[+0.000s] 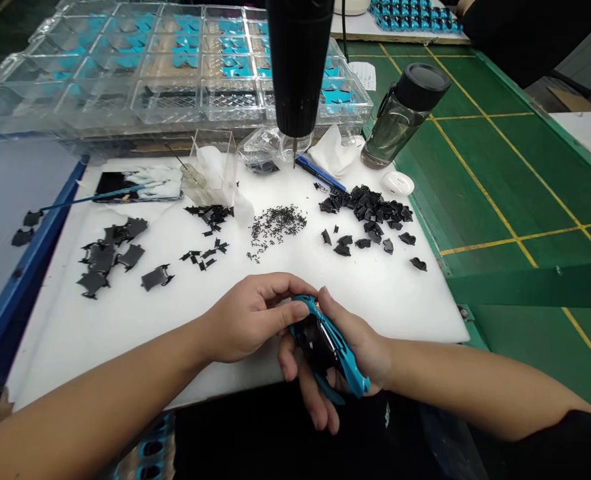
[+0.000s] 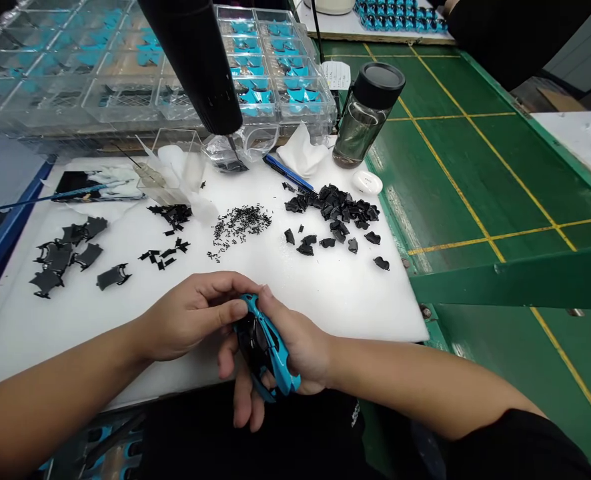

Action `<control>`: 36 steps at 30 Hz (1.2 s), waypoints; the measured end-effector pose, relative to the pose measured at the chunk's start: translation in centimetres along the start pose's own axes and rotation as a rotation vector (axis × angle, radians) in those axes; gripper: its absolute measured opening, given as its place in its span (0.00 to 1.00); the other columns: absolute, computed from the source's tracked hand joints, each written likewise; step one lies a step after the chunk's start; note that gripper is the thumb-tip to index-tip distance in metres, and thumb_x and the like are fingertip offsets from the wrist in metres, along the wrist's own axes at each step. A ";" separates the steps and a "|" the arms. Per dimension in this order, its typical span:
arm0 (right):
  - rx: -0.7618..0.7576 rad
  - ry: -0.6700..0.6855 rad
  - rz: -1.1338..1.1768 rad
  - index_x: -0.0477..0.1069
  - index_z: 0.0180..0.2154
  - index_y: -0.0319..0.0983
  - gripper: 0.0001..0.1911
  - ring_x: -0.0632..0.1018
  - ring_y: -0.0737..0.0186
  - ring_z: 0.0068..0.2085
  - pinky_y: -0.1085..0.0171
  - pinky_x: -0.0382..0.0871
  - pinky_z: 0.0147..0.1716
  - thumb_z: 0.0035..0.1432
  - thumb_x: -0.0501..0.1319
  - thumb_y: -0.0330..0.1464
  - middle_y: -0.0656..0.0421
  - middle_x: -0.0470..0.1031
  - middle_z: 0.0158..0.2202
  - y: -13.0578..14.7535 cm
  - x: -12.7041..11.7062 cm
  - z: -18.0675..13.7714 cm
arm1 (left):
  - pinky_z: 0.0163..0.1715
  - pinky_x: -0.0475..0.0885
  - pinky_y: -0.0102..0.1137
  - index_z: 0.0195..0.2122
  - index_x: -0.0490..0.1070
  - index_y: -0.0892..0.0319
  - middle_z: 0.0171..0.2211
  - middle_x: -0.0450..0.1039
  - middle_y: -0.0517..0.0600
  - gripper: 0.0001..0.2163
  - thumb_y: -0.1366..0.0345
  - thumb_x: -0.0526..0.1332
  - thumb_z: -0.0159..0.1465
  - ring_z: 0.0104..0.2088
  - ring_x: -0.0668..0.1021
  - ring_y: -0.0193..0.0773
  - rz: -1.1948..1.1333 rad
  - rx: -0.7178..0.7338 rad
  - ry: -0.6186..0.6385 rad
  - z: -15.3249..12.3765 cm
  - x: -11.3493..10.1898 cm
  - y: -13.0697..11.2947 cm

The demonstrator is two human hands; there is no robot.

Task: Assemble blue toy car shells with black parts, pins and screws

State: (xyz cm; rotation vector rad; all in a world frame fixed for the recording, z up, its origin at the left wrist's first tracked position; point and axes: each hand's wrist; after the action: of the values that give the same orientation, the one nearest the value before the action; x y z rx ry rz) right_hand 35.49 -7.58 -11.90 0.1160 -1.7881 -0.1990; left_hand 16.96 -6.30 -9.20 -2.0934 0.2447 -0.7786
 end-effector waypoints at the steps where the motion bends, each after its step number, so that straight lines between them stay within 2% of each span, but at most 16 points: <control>1: 0.002 0.001 0.026 0.68 0.37 0.31 0.57 0.78 0.56 0.22 0.65 0.72 0.17 0.50 0.18 0.65 0.47 0.74 0.22 0.0 0.1 0.1 | 0.21 0.70 0.23 0.48 0.72 0.58 0.29 0.77 0.47 0.13 0.58 0.62 0.65 0.19 0.77 0.29 0.014 0.009 -0.023 0.1 0.0 -0.1; 4: -0.084 -0.103 0.051 0.68 0.38 0.32 0.53 0.79 0.57 0.24 0.66 0.72 0.18 0.54 0.23 0.66 0.49 0.75 0.25 0.1 0.8 0.2 | 0.22 0.68 0.20 0.47 0.75 0.58 0.23 0.72 0.44 0.14 0.57 0.63 0.64 0.20 0.73 0.26 0.076 0.025 -0.078 0.3 -0.2 -0.5; 7: -0.247 -0.284 -0.001 0.69 0.41 0.32 0.43 0.74 0.68 0.20 0.74 0.65 0.16 0.62 0.37 0.63 0.54 0.74 0.26 0.1 1.3 0.2 | 0.23 0.66 0.18 0.47 0.77 0.57 0.21 0.68 0.43 0.14 0.57 0.62 0.64 0.21 0.69 0.24 0.127 0.006 -0.101 0.5 -0.5 -0.7; 9: -0.270 -0.305 -0.018 0.69 0.42 0.32 0.40 0.68 0.72 0.16 0.76 0.60 0.13 0.62 0.41 0.62 0.55 0.73 0.25 0.1 1.4 0.1 | 0.22 0.64 0.17 0.48 0.77 0.57 0.20 0.67 0.43 0.14 0.57 0.62 0.64 0.21 0.67 0.23 0.132 -0.017 -0.093 0.7 -0.7 -0.8; 12: -0.230 -0.213 0.057 0.68 0.47 0.34 0.41 0.72 0.69 0.17 0.72 0.66 0.15 0.64 0.37 0.61 0.53 0.76 0.29 0.2 1.3 0.0 | 0.20 0.63 0.18 0.48 0.76 0.58 0.18 0.63 0.41 0.15 0.57 0.62 0.65 0.19 0.66 0.24 0.107 -0.028 -0.065 0.8 -0.8 -0.8; 16: -0.192 -0.174 0.201 0.68 0.47 0.34 0.42 0.80 0.63 0.27 0.67 0.75 0.26 0.64 0.31 0.60 0.50 0.77 0.36 0.4 1.7 -0.1 | 0.19 0.65 0.19 0.46 0.75 0.59 0.17 0.61 0.41 0.14 0.57 0.61 0.65 0.18 0.67 0.25 0.036 -0.042 -0.048 0.8 -0.6 -0.9; 19: -0.189 -0.173 0.236 0.68 0.47 0.34 0.44 0.81 0.62 0.30 0.65 0.75 0.31 0.64 0.29 0.59 0.49 0.78 0.37 0.6 2.1 -0.2 | 0.17 0.65 0.20 0.47 0.74 0.59 0.18 0.61 0.40 0.14 0.57 0.60 0.66 0.16 0.68 0.25 -0.018 -0.053 -0.001 0.9 -0.5 -0.9; 23: -0.234 -0.101 0.267 0.69 0.48 0.33 0.45 0.82 0.62 0.34 0.64 0.75 0.37 0.65 0.25 0.56 0.47 0.78 0.41 0.7 2.2 -0.3 | 0.15 0.64 0.22 0.48 0.72 0.60 0.20 0.61 0.40 0.16 0.56 0.57 0.67 0.13 0.69 0.26 -0.130 -0.016 0.076 0.9 -0.4 -0.9; 30: -0.257 -0.088 0.264 0.68 0.48 0.34 0.51 0.82 0.63 0.37 0.64 0.75 0.38 0.62 0.13 0.51 0.48 0.78 0.43 0.9 2.3 -0.3 | 0.22 0.68 0.24 0.51 0.71 0.64 0.19 0.66 0.42 0.20 0.53 0.52 0.69 0.15 0.70 0.26 -0.071 0.095 0.042 0.6 -0.4 -0.6; 32: -0.278 -0.056 0.269 0.68 0.48 0.34 0.51 0.82 0.63 0.38 0.65 0.75 0.40 0.62 0.13 0.50 0.48 0.77 0.44 0.9 2.4 -0.4 | 0.28 0.71 0.26 0.51 0.72 0.63 0.22 0.71 0.45 0.20 0.53 0.52 0.70 0.20 0.74 0.29 -0.009 0.128 -0.002 0.6 -0.6 -0.5; 34: -0.297 -0.014 0.272 0.67 0.50 0.33 0.50 0.82 0.63 0.40 0.64 0.74 0.42 0.63 0.13 0.49 0.46 0.77 0.46 1.0 2.4 -0.5 | 0.38 0.73 0.30 0.50 0.72 0.62 0.33 0.77 0.52 0.19 0.54 0.52 0.70 0.34 0.79 0.36 0.041 0.173 -0.041 0.6 -0.8 -0.3; 36: -0.295 0.014 0.264 0.66 0.51 0.33 0.50 0.82 0.62 0.41 0.64 0.74 0.43 0.63 0.13 0.48 0.45 0.76 0.48 1.0 2.3 -0.6 | 0.48 0.71 0.33 0.51 0.72 0.61 0.46 0.76 0.57 0.18 0.55 0.52 0.70 0.48 0.78 0.42 0.056 0.217 -0.051 0.6 -0.9 -0.1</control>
State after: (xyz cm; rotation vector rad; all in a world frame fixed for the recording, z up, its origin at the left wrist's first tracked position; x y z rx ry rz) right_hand 35.62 -7.08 -9.37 -0.3268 -1.7211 -0.2687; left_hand 16.56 -5.45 -9.75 -1.8908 0.1813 -0.6864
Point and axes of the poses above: each hand's wrist, its own z-axis towards the middle knuckle, its own x-axis out of the palm, y = z × x
